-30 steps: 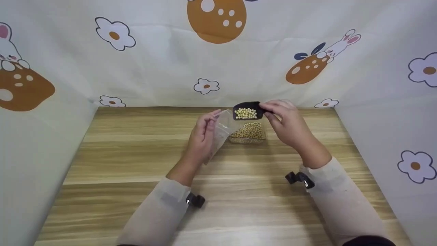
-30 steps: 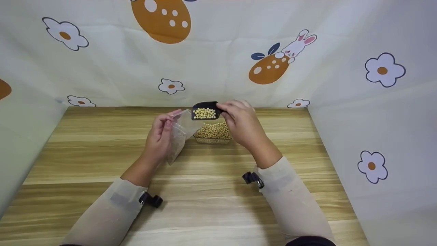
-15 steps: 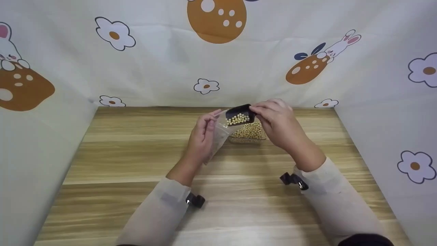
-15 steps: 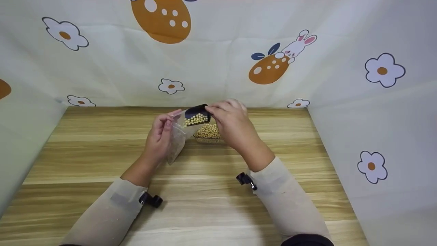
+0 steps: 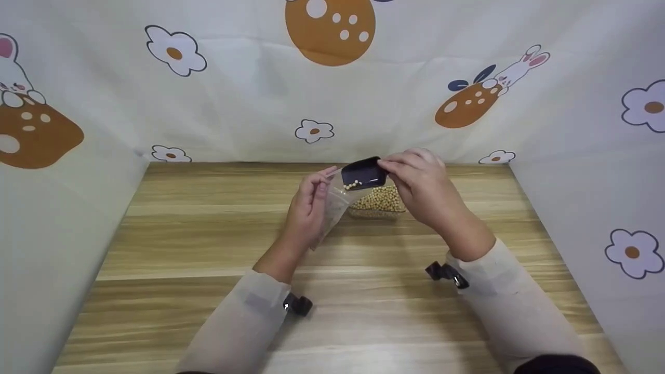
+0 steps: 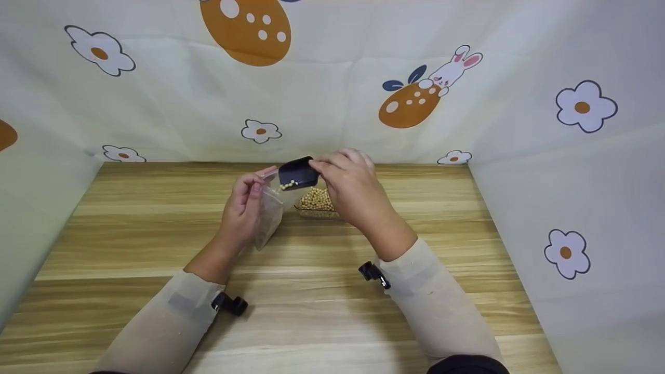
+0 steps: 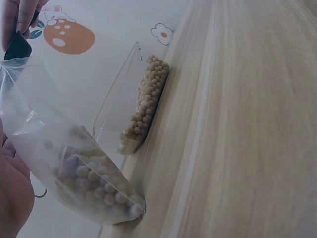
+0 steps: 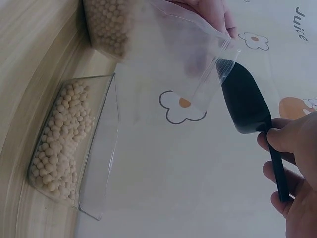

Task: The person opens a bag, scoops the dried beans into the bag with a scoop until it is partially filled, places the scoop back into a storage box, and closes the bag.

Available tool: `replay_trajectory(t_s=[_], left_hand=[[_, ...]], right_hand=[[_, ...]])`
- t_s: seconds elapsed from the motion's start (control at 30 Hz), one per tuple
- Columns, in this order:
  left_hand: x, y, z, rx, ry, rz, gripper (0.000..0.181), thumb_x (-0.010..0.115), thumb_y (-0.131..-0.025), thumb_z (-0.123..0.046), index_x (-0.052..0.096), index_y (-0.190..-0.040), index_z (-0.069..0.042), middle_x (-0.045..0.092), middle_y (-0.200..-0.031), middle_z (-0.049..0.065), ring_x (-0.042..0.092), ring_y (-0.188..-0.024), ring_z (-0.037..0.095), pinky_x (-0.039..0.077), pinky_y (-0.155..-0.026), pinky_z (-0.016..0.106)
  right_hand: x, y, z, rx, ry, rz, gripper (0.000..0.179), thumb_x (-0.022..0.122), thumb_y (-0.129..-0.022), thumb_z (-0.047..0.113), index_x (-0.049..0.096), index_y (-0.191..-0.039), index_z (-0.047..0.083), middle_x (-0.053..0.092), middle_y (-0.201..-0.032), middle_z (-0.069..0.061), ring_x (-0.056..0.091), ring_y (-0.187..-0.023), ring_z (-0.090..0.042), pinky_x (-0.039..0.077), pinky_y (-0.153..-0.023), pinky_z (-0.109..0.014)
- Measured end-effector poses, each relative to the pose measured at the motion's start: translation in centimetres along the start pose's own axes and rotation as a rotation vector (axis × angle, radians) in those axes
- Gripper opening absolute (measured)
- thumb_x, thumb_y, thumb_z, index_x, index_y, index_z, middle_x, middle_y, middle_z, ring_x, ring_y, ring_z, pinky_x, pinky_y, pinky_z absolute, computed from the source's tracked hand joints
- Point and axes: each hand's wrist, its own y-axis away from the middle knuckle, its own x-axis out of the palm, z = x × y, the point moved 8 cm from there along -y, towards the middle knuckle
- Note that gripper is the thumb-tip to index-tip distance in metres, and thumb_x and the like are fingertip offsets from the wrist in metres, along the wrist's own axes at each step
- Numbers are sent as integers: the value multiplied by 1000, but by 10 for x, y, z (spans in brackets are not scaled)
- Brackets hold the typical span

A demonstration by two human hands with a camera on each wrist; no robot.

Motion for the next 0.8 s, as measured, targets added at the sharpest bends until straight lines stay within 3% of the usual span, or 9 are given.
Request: replay_trajectory(t_s=[0.4,0.53,0.8], left_hand=[[0,-1,-3,0,17,5,21,41,-117,-18,54,-121,-3,63,-156,6,58,-147,21,41,-128,34],[0,-1,-3,1,0,-2,20,41,-116,-17,55,-122,-3,63,-155,5,59,-146,21,41,-128,38],[0,-1,-1,-24,-1,-6,21,42,-117,-21,56,-121,-6,63,-156,2,57,-148,21,42,-127,42]], right_hand=[[-4,8,-14,19,-14,-28,24,68,-105,11,80,-126,14,80,-122,-6,67,-118,-35,49,-104,-53],[-7,14,-26,60,-32,-36,24,68,-105,12,79,-126,12,80,-123,-7,67,-119,-36,49,-102,-54],[-7,32,-60,186,-105,-38,27,70,-103,6,77,-129,8,78,-126,-13,66,-123,-38,45,-113,-53]])
